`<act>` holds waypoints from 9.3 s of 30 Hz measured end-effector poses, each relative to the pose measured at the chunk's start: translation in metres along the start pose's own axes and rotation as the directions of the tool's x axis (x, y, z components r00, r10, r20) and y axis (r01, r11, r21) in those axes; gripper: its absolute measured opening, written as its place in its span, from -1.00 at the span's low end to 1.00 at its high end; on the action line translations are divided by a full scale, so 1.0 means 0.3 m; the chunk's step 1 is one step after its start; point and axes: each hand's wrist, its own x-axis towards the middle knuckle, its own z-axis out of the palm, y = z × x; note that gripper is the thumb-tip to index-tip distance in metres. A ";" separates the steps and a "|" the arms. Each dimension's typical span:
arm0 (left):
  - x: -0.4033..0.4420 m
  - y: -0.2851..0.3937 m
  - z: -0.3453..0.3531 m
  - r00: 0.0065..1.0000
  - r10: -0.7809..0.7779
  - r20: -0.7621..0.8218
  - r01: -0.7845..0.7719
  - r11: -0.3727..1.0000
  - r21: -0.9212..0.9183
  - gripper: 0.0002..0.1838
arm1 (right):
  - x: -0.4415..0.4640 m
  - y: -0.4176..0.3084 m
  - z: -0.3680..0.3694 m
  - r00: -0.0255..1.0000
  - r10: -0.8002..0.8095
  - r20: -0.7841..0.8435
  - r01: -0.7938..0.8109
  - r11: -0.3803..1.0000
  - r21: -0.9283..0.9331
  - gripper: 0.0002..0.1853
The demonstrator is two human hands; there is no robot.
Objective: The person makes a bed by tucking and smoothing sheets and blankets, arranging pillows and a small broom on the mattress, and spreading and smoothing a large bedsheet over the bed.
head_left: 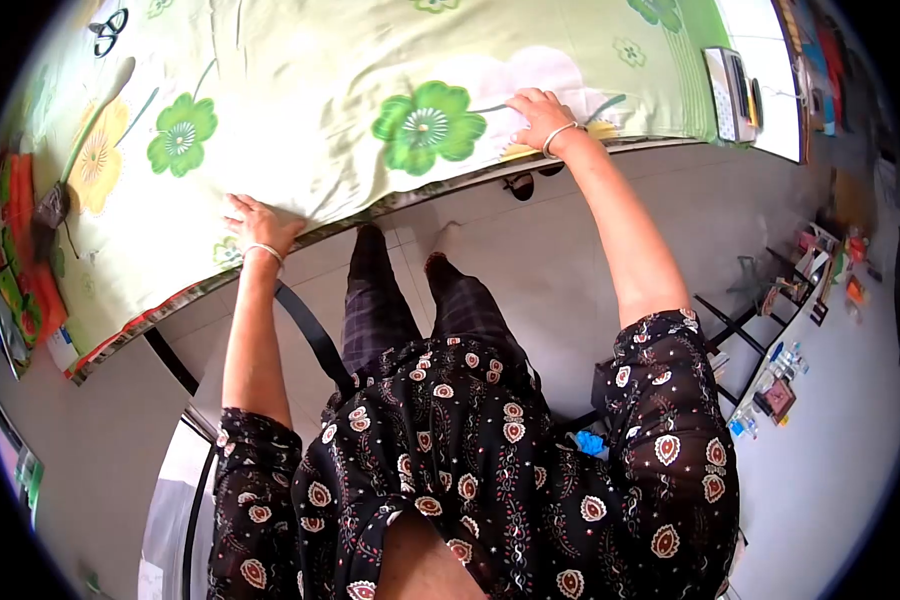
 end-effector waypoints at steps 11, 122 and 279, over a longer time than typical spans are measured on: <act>0.049 -0.023 0.056 1.000 0.021 -0.011 -0.021 1.000 -0.009 0.23 | 0.006 0.181 0.000 0.999 -0.001 -0.033 0.000 1.000 -0.017 -0.33; -0.260 1.221 0.056 0.732 0.676 -0.081 -0.677 0.712 -0.186 -0.78 | 0.023 0.866 0.107 0.911 -0.291 0.292 0.247 0.952 0.178 -0.89; 0.601 2.170 -0.771 0.938 0.297 0.176 0.323 -0.570 -0.756 -0.61 | 1.468 1.618 -1.021 0.645 0.117 -0.755 -0.095 0.993 0.073 -0.34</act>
